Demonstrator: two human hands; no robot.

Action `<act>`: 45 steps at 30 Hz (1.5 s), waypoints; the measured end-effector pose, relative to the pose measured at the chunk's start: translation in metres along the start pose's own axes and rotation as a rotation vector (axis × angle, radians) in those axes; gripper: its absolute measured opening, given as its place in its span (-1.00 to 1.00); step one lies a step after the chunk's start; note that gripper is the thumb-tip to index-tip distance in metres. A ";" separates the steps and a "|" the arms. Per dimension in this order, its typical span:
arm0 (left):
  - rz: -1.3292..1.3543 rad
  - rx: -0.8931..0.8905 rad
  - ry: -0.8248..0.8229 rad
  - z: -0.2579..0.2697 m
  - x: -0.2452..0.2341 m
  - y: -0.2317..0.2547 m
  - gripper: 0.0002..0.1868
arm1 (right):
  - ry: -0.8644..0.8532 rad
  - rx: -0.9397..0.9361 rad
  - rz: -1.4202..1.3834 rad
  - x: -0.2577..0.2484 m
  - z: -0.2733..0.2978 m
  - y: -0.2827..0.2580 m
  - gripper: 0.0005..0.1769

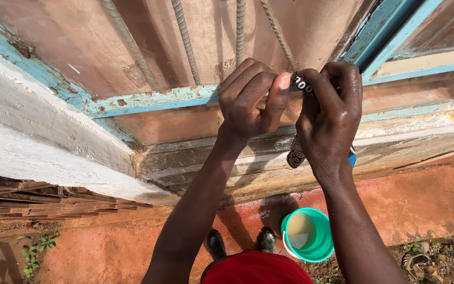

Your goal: Removing a cloth from a barred window, washing it in a bucket of soapy water, and then using the wet cloth to clean the window panes.

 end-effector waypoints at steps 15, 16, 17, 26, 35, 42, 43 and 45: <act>-0.291 0.030 0.033 0.003 -0.078 -0.010 -0.71 | 0.090 0.164 -0.005 -0.003 -0.010 -0.010 -0.83; -0.292 0.027 0.035 0.003 -0.074 -0.013 -0.71 | 0.087 0.162 -0.004 0.001 -0.010 -0.013 -0.83; -0.388 0.078 0.065 0.003 -0.068 -0.015 -0.70 | 0.090 0.145 -0.001 0.003 -0.010 -0.015 -0.84; -0.509 0.119 0.106 0.006 -0.063 -0.018 -0.75 | -0.049 0.145 -0.086 0.001 -0.007 -0.009 -0.79; -0.532 0.110 0.123 0.008 -0.067 -0.019 -0.69 | 0.047 0.142 0.019 0.002 -0.001 0.002 -0.78; -0.522 0.169 0.089 0.007 -0.063 -0.018 -0.71 | 0.061 0.113 0.103 0.016 -0.004 -0.019 -0.86; -0.520 0.168 0.090 0.006 -0.063 -0.018 -0.71 | 0.061 0.114 0.105 0.017 -0.004 -0.021 -0.86; -0.581 0.158 0.092 0.005 -0.061 -0.018 -0.72 | 0.019 0.052 0.153 0.020 -0.004 -0.026 -0.83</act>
Point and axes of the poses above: each hand's wrist, its own z-axis away from the middle knuckle, its own x-axis out of the palm, y = z × x, the point moved 2 cm from there along -z, towards the middle knuckle, and after that the axes turned 5 degrees about -y, right-handed, at the moved point
